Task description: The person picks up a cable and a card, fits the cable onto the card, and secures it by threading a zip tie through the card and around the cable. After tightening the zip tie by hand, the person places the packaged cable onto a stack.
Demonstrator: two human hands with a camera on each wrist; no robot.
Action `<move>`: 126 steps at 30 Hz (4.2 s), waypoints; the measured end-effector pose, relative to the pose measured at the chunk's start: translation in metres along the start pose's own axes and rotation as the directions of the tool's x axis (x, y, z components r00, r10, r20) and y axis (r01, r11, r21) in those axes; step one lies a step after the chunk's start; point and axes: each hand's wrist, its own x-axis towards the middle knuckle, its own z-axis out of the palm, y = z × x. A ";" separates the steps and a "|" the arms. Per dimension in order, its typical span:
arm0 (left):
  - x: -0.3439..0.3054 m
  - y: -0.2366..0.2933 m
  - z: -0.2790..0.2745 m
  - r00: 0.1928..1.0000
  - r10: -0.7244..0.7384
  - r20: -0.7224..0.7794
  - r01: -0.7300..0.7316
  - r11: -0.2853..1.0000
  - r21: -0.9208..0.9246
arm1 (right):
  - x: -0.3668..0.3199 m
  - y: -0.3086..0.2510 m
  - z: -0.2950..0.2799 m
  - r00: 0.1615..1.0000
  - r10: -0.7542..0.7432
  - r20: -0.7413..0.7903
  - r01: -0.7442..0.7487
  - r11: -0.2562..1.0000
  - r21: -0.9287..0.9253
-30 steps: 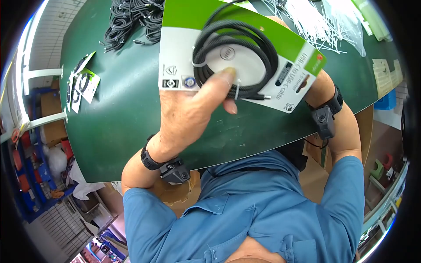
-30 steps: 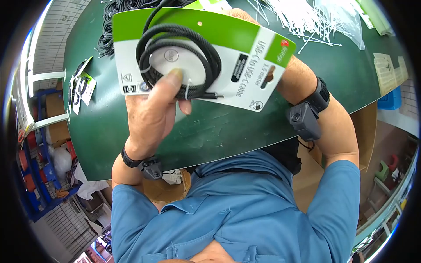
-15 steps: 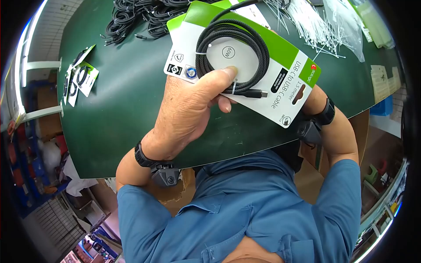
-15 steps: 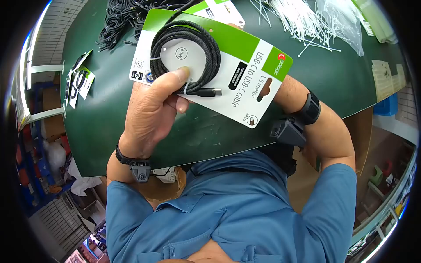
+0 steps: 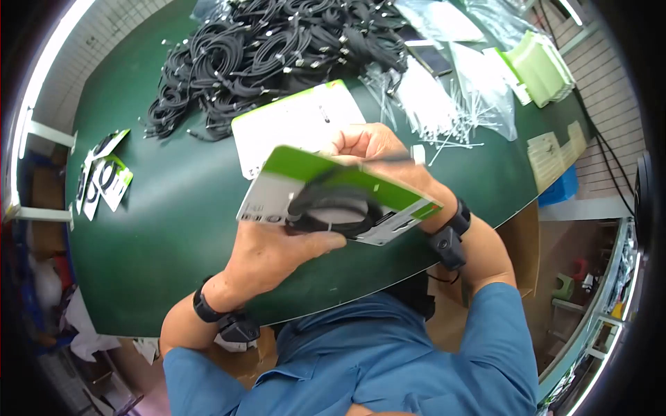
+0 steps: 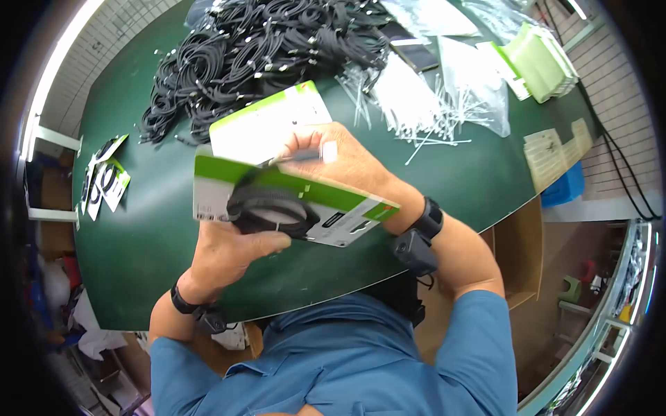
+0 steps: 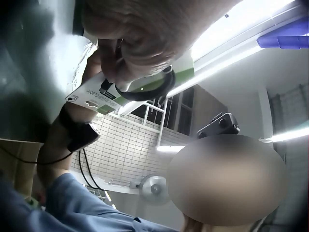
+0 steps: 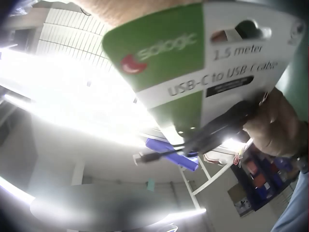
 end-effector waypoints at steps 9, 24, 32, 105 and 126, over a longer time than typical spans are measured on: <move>0.001 0.001 0.001 0.996 -0.081 0.044 0.081 0.997 -0.013 | -0.006 -0.011 0.005 0.993 0.063 0.097 -0.074 0.990 0.117; 0.008 -0.021 -0.005 0.978 -0.028 -0.204 -0.024 0.969 -0.244 | -0.008 -0.019 -0.001 0.993 -0.099 0.071 0.099 0.995 0.003; 0.020 -0.007 -0.011 0.949 -0.054 -0.312 -0.101 0.882 -0.460 | -0.006 -0.012 -0.005 0.906 -0.421 -0.033 0.326 0.747 -0.579; 0.019 -0.014 -0.013 0.977 -0.016 -0.212 -0.090 0.872 -0.481 | -0.016 -0.003 0.033 0.817 -0.548 0.180 0.460 0.430 -0.777; 0.024 -0.003 -0.049 0.993 0.111 -0.027 -0.113 0.991 -0.075 | -0.026 -0.045 -0.013 0.933 -0.352 -0.072 0.204 0.684 -0.701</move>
